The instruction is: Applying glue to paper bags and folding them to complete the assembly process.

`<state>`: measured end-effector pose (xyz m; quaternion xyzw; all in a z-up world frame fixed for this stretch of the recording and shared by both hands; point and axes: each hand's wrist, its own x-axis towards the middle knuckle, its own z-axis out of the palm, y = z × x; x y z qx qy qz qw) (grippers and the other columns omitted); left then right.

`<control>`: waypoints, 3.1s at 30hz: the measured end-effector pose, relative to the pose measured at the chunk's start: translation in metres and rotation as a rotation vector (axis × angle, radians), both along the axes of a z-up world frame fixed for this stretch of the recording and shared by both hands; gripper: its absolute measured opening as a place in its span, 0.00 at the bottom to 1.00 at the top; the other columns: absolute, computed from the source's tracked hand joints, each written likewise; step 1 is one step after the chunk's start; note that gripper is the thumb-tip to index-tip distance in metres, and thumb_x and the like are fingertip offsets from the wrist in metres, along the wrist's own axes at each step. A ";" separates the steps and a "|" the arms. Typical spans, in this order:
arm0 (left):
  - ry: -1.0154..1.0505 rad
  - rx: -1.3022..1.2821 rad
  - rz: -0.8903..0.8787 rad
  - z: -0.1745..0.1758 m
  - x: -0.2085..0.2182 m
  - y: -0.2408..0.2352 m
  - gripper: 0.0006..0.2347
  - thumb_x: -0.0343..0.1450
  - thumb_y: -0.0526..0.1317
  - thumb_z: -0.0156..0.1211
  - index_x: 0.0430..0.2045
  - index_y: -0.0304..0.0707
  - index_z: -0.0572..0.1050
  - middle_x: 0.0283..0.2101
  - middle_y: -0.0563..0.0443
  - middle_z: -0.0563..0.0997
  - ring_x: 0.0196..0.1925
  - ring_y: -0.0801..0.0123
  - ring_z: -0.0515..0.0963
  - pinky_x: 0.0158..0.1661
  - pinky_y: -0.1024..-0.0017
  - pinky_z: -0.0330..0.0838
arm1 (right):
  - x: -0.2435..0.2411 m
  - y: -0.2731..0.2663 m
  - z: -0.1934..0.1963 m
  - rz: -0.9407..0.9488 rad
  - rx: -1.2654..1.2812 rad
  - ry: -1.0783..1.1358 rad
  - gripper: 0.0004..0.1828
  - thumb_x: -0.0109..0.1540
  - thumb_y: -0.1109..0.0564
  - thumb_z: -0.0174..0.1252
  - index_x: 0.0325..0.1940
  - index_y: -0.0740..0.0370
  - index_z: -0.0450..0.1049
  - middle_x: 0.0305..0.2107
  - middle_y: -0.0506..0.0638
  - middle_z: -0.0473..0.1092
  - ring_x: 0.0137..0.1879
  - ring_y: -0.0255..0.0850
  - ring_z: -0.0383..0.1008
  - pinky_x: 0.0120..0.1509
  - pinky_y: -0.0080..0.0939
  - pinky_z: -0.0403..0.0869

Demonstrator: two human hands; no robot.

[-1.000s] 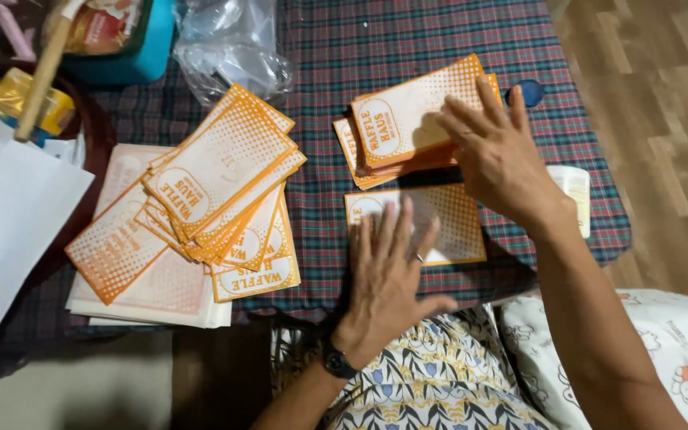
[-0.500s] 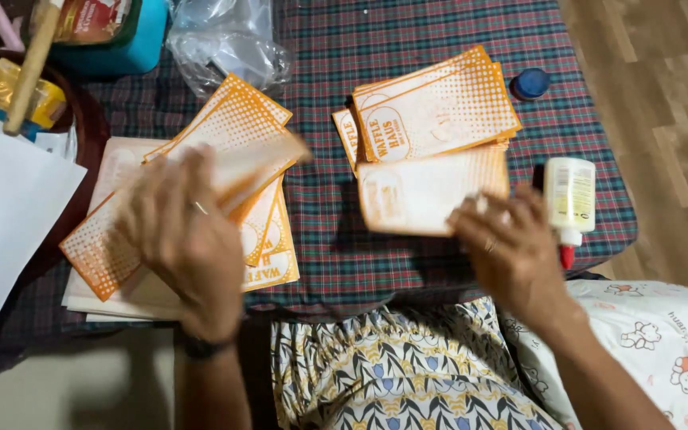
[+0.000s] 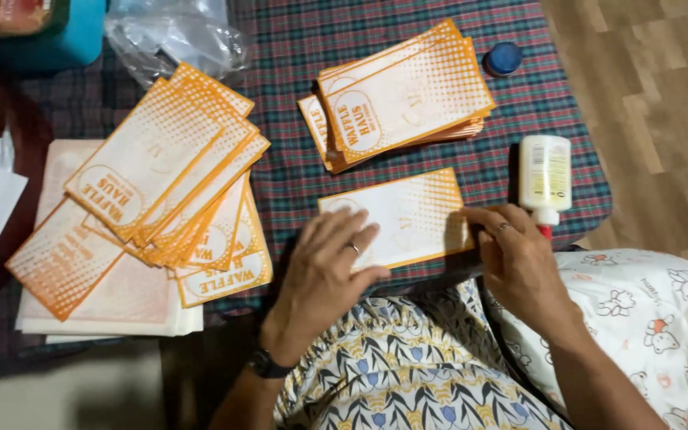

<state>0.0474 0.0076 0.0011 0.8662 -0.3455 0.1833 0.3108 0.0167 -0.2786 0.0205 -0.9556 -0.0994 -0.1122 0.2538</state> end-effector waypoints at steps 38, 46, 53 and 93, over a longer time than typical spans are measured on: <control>0.410 0.065 0.201 0.008 0.002 -0.079 0.16 0.78 0.43 0.51 0.24 0.34 0.80 0.20 0.33 0.81 0.18 0.46 0.82 0.15 0.66 0.73 | 0.004 -0.014 0.002 0.200 0.187 -0.165 0.16 0.61 0.68 0.62 0.52 0.61 0.81 0.47 0.56 0.76 0.52 0.53 0.78 0.56 0.49 0.76; 0.425 0.055 -0.026 0.046 0.018 -0.081 0.12 0.71 0.25 0.50 0.46 0.23 0.79 0.33 0.24 0.78 0.28 0.42 0.81 0.26 0.58 0.72 | 0.004 -0.012 -0.005 0.222 0.112 -0.130 0.11 0.58 0.68 0.65 0.44 0.64 0.82 0.46 0.58 0.75 0.49 0.55 0.77 0.53 0.52 0.77; 0.612 0.187 0.053 0.030 0.027 -0.096 0.16 0.74 0.42 0.60 0.56 0.40 0.78 0.49 0.36 0.73 0.47 0.49 0.79 0.41 0.56 0.76 | -0.008 -0.008 -0.015 0.310 0.165 -0.156 0.07 0.58 0.69 0.63 0.37 0.60 0.81 0.41 0.54 0.77 0.45 0.51 0.77 0.47 0.49 0.77; 0.381 0.232 0.104 0.026 0.030 -0.090 0.38 0.65 0.54 0.73 0.65 0.27 0.66 0.48 0.43 0.68 0.50 0.52 0.71 0.53 0.58 0.72 | 0.042 -0.062 0.004 -0.375 1.153 0.135 0.33 0.50 0.59 0.71 0.56 0.71 0.69 0.47 0.58 0.74 0.52 0.45 0.78 0.57 0.44 0.83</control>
